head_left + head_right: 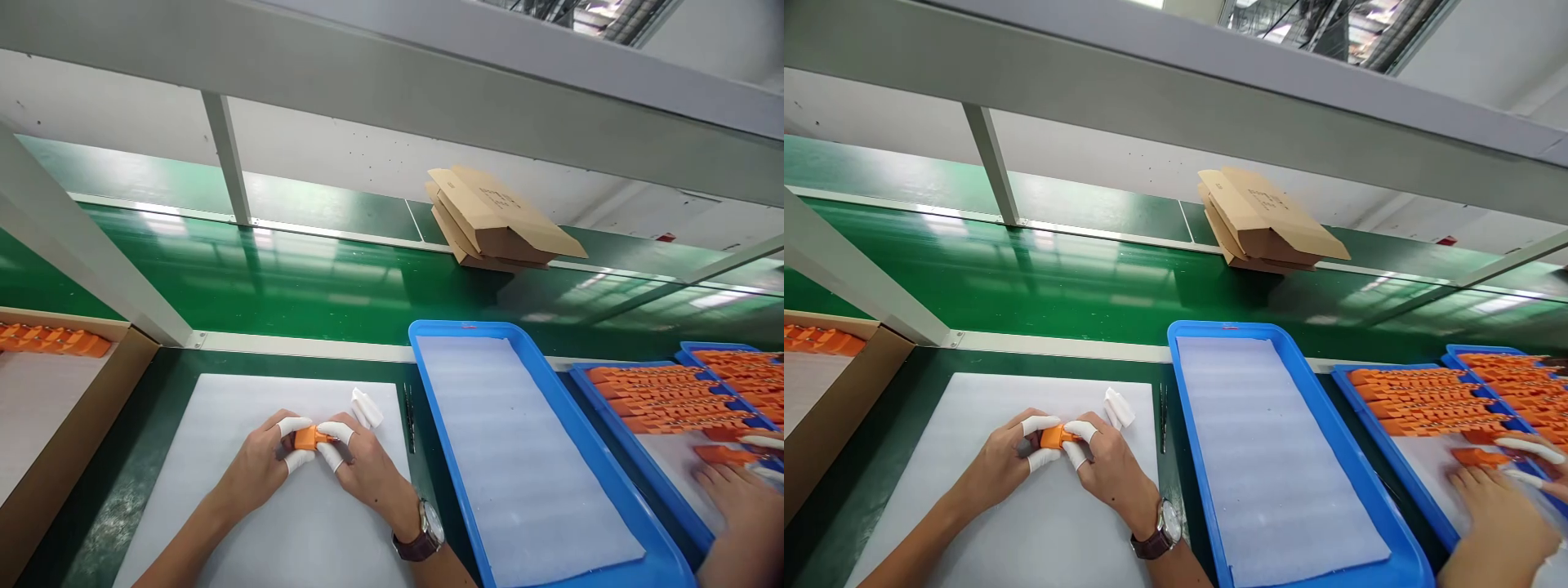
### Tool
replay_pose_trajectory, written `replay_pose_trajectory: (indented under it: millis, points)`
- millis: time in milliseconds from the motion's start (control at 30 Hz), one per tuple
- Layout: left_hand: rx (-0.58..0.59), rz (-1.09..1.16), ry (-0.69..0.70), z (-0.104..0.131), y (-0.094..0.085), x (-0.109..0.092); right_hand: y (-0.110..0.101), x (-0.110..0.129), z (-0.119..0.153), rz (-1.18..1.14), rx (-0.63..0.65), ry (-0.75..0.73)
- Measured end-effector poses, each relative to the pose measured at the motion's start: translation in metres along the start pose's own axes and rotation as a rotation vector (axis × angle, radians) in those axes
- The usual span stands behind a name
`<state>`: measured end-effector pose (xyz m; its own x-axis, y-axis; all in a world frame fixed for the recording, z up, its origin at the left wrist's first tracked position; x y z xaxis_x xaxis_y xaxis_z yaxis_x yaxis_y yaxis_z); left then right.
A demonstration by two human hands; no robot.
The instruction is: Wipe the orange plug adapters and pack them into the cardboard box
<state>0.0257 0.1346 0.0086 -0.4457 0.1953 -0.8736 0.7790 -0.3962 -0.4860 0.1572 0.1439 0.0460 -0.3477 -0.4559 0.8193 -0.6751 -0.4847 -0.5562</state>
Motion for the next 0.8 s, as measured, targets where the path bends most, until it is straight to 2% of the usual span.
replay_pose_trajectory:
  millis: [533, 667, 800]
  points:
    - [-0.023, -0.014, 0.090, -0.003, -0.002, -0.006, 0.005, -0.004, -0.003, -0.096, 0.015, 0.014]
    - [-0.010, -0.028, 0.087, -0.004, -0.003, -0.005, 0.005, -0.008, -0.003, -0.108, 0.033, 0.061]
    - [-0.040, -0.049, 0.082, -0.004, -0.003, -0.010, 0.005, -0.003, -0.003, -0.080, 0.013, 0.049]
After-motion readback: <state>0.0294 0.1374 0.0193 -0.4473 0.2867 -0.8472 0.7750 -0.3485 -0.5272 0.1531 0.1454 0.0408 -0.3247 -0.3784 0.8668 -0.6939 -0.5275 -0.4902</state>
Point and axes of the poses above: each hand's wrist, its own z-axis away from the middle knuckle, its own y-axis out of the palm, x = y × z, the point moved 10 cm from there along -z, towards the middle knuckle, and after that the axes turned 8 degrees about x, right-handed, at the moved point
